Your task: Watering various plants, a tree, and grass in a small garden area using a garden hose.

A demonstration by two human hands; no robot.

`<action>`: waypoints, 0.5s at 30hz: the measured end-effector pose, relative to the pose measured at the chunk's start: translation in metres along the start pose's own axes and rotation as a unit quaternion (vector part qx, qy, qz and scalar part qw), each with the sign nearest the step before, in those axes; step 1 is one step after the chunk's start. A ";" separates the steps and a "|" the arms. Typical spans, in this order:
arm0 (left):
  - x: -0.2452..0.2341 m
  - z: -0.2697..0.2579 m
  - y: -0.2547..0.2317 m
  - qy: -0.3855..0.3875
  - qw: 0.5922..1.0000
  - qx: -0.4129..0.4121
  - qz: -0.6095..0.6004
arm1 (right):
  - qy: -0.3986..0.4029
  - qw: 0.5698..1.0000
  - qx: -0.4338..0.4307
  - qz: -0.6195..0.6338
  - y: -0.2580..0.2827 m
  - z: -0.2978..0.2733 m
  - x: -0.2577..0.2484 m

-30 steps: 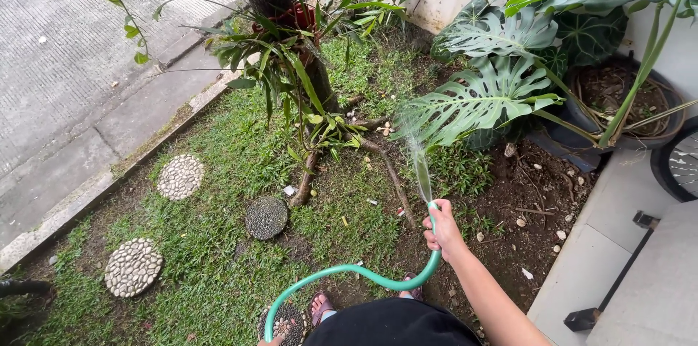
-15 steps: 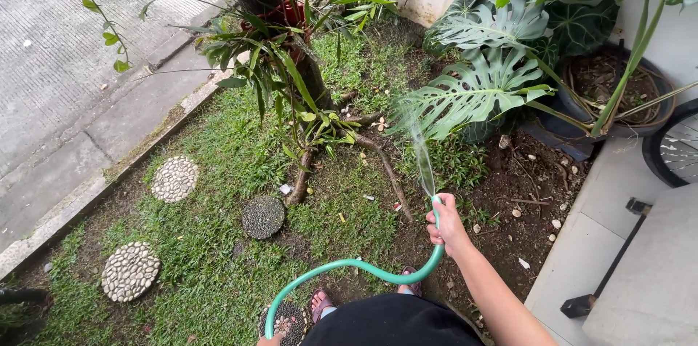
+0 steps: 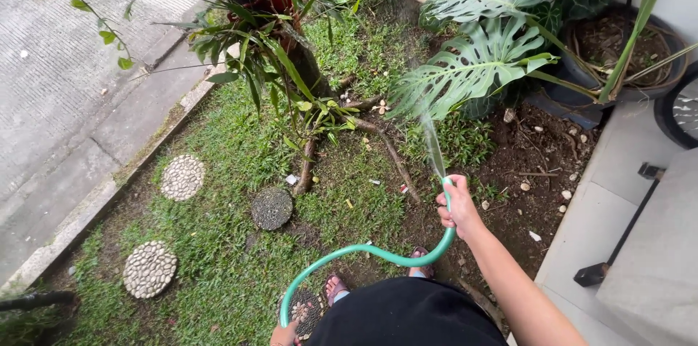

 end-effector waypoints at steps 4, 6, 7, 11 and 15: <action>0.001 -0.006 -0.003 0.037 0.998 0.046 -0.035 | 0.004 0.999 -0.014 0.030 -0.013 0.012 -0.014; -0.001 -0.001 -0.001 0.025 0.998 0.035 -0.034 | -0.005 0.999 -0.020 0.032 -0.011 0.008 -0.012; -0.001 0.002 0.000 0.012 0.999 0.023 -0.037 | -0.012 0.999 -0.025 0.031 -0.009 0.004 -0.013; -0.009 0.015 -0.004 -0.030 0.995 -0.005 0.092 | -0.046 0.997 -0.032 0.048 0.002 -0.013 -0.022; -0.016 0.028 -0.021 -0.058 0.992 -0.011 0.109 | -0.080 0.992 -0.039 0.086 -0.004 -0.025 -0.040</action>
Point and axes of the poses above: each hand's wrist, its own z-axis towards the middle knuckle, its own x-axis out of the palm, y = z × x, the point moved 6 cm from there along z, towards the middle knuckle, and after that the axes turned 10 degrees about y, right-handed, at the moved point
